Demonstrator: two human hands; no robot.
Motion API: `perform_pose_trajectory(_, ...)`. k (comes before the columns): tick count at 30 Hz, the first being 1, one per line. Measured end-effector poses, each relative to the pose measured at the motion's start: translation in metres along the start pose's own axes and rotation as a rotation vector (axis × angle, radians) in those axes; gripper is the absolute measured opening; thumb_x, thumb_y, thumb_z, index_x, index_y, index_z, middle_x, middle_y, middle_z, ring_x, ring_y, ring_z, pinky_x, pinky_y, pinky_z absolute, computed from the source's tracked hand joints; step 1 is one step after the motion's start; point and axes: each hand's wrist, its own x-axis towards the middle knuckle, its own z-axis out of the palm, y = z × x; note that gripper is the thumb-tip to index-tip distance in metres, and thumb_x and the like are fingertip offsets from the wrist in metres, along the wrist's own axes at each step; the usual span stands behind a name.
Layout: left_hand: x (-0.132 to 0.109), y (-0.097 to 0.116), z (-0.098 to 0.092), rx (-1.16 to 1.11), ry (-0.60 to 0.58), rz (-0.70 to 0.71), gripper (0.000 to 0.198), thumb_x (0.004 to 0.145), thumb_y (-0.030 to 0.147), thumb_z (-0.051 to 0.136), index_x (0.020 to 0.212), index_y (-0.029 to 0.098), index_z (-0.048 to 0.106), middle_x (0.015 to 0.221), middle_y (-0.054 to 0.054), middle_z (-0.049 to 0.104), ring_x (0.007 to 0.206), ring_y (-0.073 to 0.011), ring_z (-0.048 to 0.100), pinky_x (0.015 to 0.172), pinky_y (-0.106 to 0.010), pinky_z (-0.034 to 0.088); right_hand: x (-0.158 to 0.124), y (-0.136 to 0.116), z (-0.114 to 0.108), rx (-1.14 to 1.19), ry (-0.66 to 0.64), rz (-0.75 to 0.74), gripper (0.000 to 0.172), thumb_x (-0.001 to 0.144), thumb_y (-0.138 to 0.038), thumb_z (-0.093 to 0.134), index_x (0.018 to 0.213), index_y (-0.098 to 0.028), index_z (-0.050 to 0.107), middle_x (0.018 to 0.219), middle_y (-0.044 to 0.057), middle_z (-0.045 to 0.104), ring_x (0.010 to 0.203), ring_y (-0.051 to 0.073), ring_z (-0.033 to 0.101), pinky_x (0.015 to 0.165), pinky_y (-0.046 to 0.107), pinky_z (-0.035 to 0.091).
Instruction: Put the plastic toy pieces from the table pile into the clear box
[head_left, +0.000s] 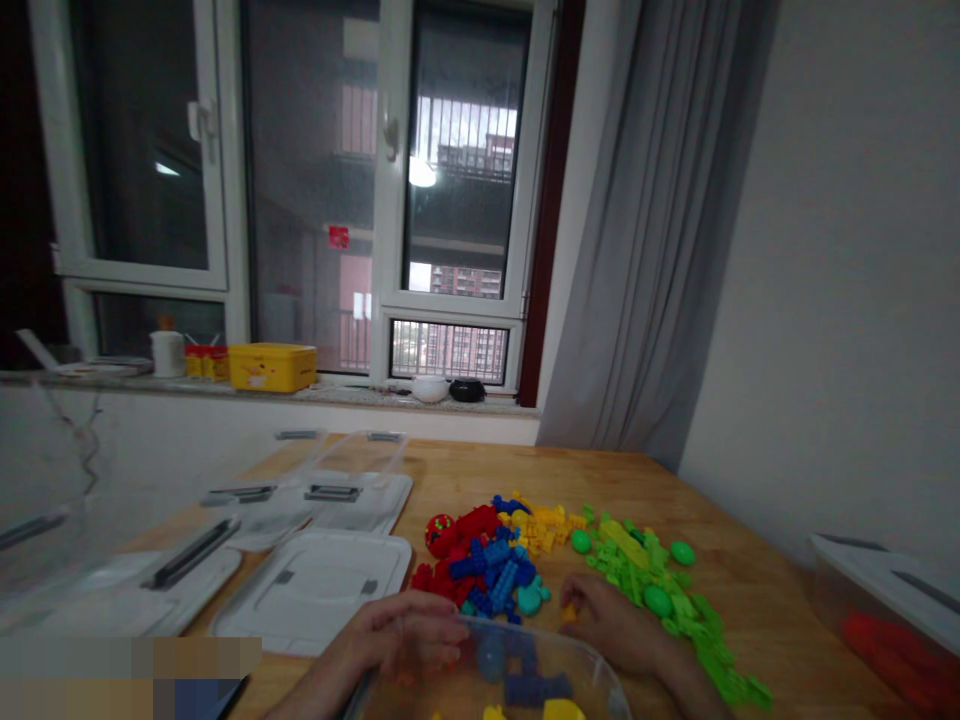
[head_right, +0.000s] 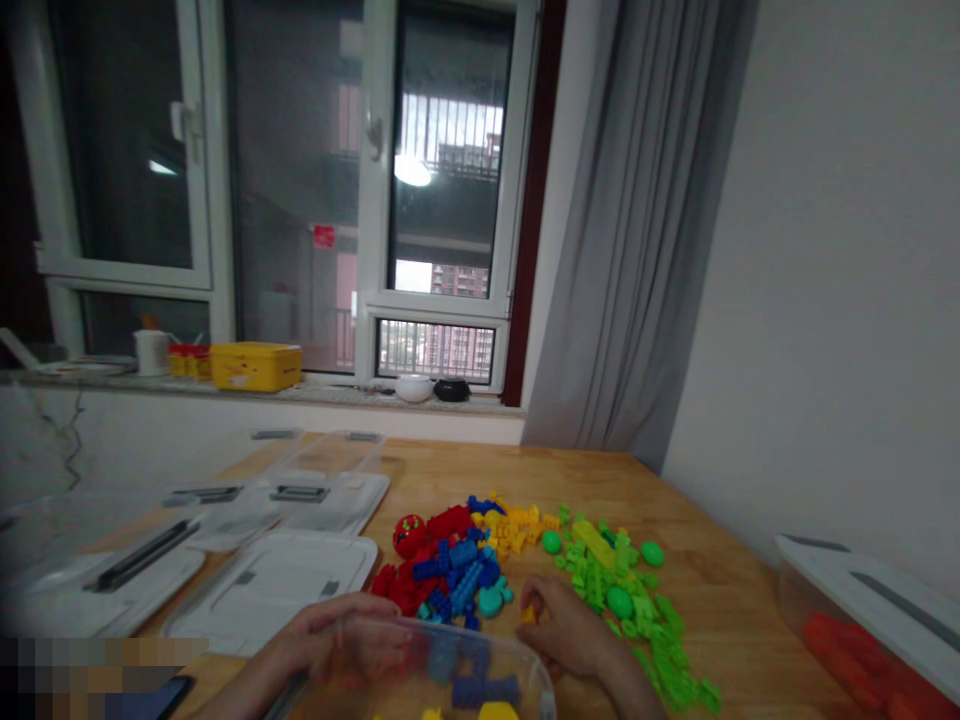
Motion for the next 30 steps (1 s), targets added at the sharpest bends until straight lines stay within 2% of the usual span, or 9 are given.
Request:
perform_pose_trajectory(3, -0.002, 0.003, 0.004, 0.029, 0.072, 0.027, 0.041, 0.064, 0.014, 0.063, 0.102, 0.021, 0.077, 0.107, -0.011, 0.080, 0.101, -0.0350, 0.072, 0.091, -0.050, 0.050, 0.005, 0.005, 0.002, -0.055, 0.124, -0.096, 0.022, 0.074, -0.028, 0.061, 0.093, -0.018, 0.064, 0.100, 0.007, 0.066, 0.098, 0.025, 0.060, 0.089, 0.035, 0.046)
perform_pose_trajectory(8, -0.004, 0.010, 0.012, 0.056, 0.188, 0.037, 0.034, 0.069, 0.020, 0.066, 0.101, 0.020, 0.077, 0.105, -0.010, 0.081, 0.099, -0.0345, 0.072, 0.091, -0.047, 0.051, 0.008, 0.007, 0.002, -0.044, 0.178, -0.125, 0.027, 0.079, -0.034, 0.059, 0.098, -0.016, 0.063, 0.105, 0.008, 0.066, 0.098, 0.026, 0.060, 0.087, 0.034, 0.046)
perform_pose_trajectory(11, -0.005, 0.014, 0.013, 0.054, 0.192, 0.064, 0.032, 0.070, 0.020, 0.065, 0.099, 0.020, 0.078, 0.105, -0.009, 0.081, 0.102, -0.0350, 0.071, 0.095, -0.049, 0.049, 0.010, 0.011, 0.004, -0.043, 0.182, -0.135, 0.029, 0.080, -0.034, 0.058, 0.103, -0.017, 0.062, 0.108, 0.008, 0.065, 0.094, 0.024, 0.060, 0.083, 0.032, 0.047)
perform_pose_trajectory(17, -0.005, 0.021, 0.002, 0.120, 0.191, 0.036, 0.033, 0.066, 0.017, 0.063, 0.094, 0.022, 0.079, 0.099, -0.007, 0.082, 0.103, -0.0370, 0.070, 0.102, -0.056, 0.041, 0.015, 0.022, 0.006, -0.108, 0.221, -0.153, 0.027, 0.075, -0.020, 0.055, 0.102, -0.018, 0.060, 0.105, 0.007, 0.063, 0.085, 0.020, 0.059, 0.081, 0.030, 0.045)
perform_pose_trajectory(20, -0.004, 0.022, -0.001, 0.158, 0.191, 0.032, 0.035, 0.064, 0.017, 0.063, 0.094, 0.022, 0.079, 0.098, -0.008, 0.082, 0.104, -0.0387, 0.068, 0.103, -0.059, 0.038, 0.015, 0.021, 0.005, -0.122, 0.227, -0.170, 0.026, 0.073, -0.017, 0.053, 0.099, -0.019, 0.060, 0.105, 0.006, 0.063, 0.091, 0.020, 0.059, 0.083, 0.030, 0.043)
perform_pose_trajectory(24, -0.005, 0.025, 0.002, 0.164, 0.215, 0.029, 0.034, 0.064, 0.019, 0.064, 0.094, 0.022, 0.079, 0.099, -0.009, 0.082, 0.105, -0.0390, 0.067, 0.104, -0.060, 0.036, 0.015, 0.015, 0.004, -0.122, 0.213, -0.161, 0.026, 0.075, -0.016, 0.051, 0.099, -0.019, 0.059, 0.103, 0.005, 0.063, 0.086, 0.019, 0.059, 0.081, 0.029, 0.044)
perform_pose_trajectory(30, -0.007, 0.027, 0.007, 0.122, 0.183, 0.028, 0.034, 0.065, 0.018, 0.063, 0.095, 0.021, 0.078, 0.100, -0.010, 0.082, 0.106, -0.0392, 0.067, 0.104, -0.062, 0.034, 0.013, 0.013, 0.003, -0.139, 0.240, -0.156, 0.019, 0.079, -0.019, 0.049, 0.095, -0.018, 0.059, 0.098, 0.006, 0.065, 0.087, 0.020, 0.060, 0.079, 0.029, 0.043)
